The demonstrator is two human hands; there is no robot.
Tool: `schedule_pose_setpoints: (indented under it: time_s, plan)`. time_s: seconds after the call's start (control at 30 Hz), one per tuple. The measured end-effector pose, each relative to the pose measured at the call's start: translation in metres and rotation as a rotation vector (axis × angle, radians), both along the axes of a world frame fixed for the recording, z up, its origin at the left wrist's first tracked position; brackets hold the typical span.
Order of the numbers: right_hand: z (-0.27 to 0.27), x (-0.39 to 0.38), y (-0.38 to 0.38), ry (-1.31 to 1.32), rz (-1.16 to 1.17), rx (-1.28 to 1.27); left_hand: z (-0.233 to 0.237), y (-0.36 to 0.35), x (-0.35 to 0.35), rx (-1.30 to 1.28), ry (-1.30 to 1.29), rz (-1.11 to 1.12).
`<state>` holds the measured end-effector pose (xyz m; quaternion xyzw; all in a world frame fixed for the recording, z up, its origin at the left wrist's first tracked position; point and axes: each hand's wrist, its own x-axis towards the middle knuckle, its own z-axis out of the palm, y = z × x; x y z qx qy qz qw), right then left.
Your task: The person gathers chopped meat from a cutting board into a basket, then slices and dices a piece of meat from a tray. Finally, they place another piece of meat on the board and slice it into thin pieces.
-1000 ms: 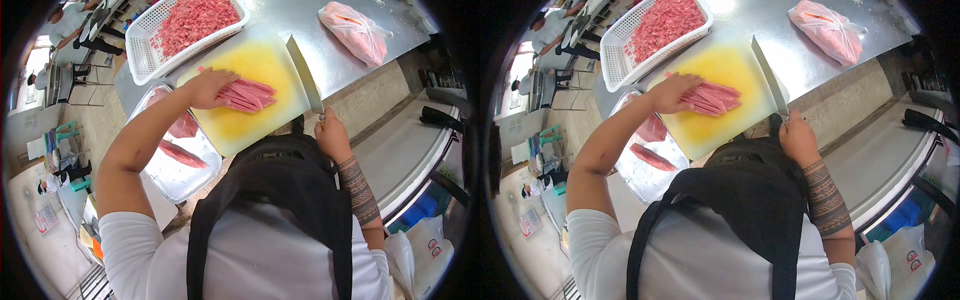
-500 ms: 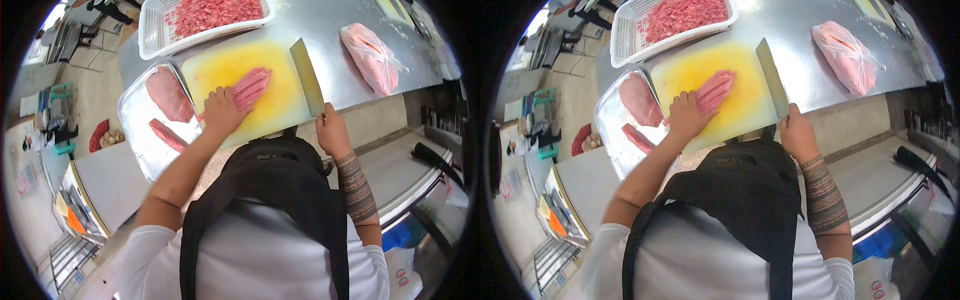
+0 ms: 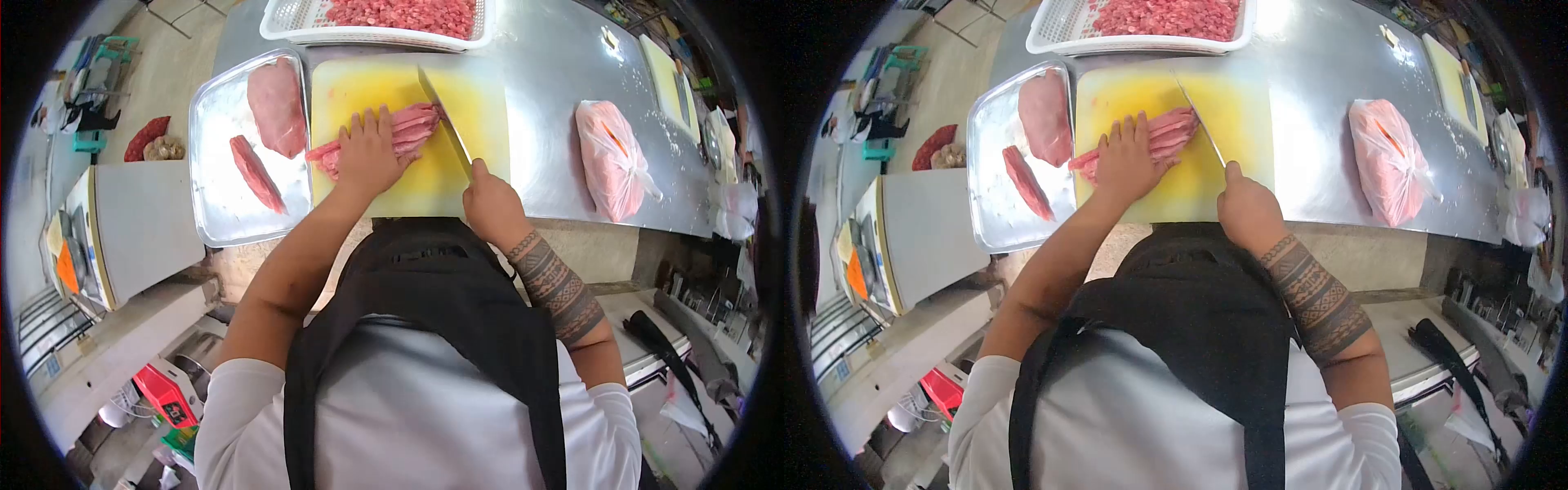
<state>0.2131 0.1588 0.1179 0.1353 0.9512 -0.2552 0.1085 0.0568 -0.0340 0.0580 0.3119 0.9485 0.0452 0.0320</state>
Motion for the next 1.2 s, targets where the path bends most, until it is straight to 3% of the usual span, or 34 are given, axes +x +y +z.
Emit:
schedule_pose_setpoints:
  time_s: [0.03, 0.23, 0.33, 0.43, 0.53, 0.63, 0.73, 0.97, 1.07, 1.2]
  plan:
    - [0.003, -0.002, 0.006, -0.008, -0.007, -0.022, 0.003, 0.001, -0.004, -0.012, -0.078, 0.016]
    - [-0.006, 0.005, 0.021, -0.005, -0.085, -0.088, 0.015, 0.011, -0.003, -0.174, 0.014, 0.015]
    - [-0.009, 0.009, 0.024, -0.011, -0.081, -0.115, 0.004, 0.021, -0.003, 0.090, 0.240, -0.189]
    - [0.009, 0.010, 0.016, -0.034, -0.073, -0.123, 0.001, 0.034, -0.006, -0.012, -0.020, -0.150]
    - [0.010, 0.012, 0.018, -0.021, -0.020, -0.078, 0.014, 0.032, -0.007, 0.049, -0.084, -0.180]
    - [0.012, 0.008, 0.019, -0.027, -0.004, -0.041, 0.010, 0.037, -0.015, 0.128, 0.113, -0.203]
    - [0.017, 0.007, 0.017, -0.037, -0.003, -0.012, 0.006, 0.057, -0.030, 0.187, -0.060, -0.091]
    - [0.066, 0.025, 0.010, -0.140, 0.038, 0.050, 0.005, 0.063, -0.029, 0.111, -0.030, -0.149]
    - [0.040, -0.003, 0.005, -0.063, 0.041, -0.071, 0.001, 0.062, -0.029, 0.145, -0.016, -0.157]
    - [0.014, -0.051, 0.006, -0.013, 0.052, 0.004, 0.004, 0.062, -0.033, 0.149, -0.026, -0.148]
